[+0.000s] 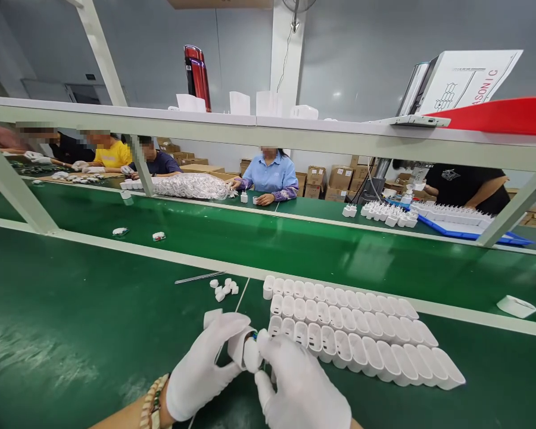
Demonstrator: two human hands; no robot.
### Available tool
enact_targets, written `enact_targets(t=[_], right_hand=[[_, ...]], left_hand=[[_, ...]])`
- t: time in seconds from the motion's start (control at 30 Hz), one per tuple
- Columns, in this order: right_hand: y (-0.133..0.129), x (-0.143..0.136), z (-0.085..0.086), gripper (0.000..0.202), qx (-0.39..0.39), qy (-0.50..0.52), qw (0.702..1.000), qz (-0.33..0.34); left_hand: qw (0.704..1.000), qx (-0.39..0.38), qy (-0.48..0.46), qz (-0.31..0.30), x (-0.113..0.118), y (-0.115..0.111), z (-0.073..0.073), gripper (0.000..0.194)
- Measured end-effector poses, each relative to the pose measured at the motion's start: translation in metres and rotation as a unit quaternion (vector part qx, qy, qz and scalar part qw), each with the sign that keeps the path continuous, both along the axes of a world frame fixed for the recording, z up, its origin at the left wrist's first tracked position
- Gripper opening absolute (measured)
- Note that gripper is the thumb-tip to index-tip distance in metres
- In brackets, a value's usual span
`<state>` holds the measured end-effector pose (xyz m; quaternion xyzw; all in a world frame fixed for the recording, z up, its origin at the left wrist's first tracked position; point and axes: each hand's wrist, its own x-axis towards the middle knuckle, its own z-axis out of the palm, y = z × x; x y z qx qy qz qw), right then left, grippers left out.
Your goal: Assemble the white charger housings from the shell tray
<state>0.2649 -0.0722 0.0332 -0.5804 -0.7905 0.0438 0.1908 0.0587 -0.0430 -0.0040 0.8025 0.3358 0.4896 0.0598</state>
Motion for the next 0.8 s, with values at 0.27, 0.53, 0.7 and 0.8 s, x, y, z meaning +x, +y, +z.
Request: enact_targets(t=[0.27, 0.53, 0.7, 0.8], right_hand=[[0.000, -0.006, 0.009, 0.026, -0.023, -0.009, 1.000, 0.005], [0.007, -0.005, -0.011, 0.064, 0.002, -0.025, 0.995, 0.098], [0.013, -0.002, -0.030, 0.101, -0.027, -0.023, 0.984, 0.173], [0.019, -0.004, -0.017, 0.066, -0.039, 0.101, 0.973, 0.205]], left_hand=[[0.999, -0.032, -0.007, -0.014, 0.001, -0.001, -0.001, 0.062], [0.995, -0.093, -0.025, 0.017, 0.005, -0.007, 0.000, 0.053], [0.977, -0.201, -0.054, 0.043, 0.007, -0.012, 0.003, 0.046], [0.965, -0.250, -0.074, -0.010, 0.009, -0.012, 0.001, 0.051]])
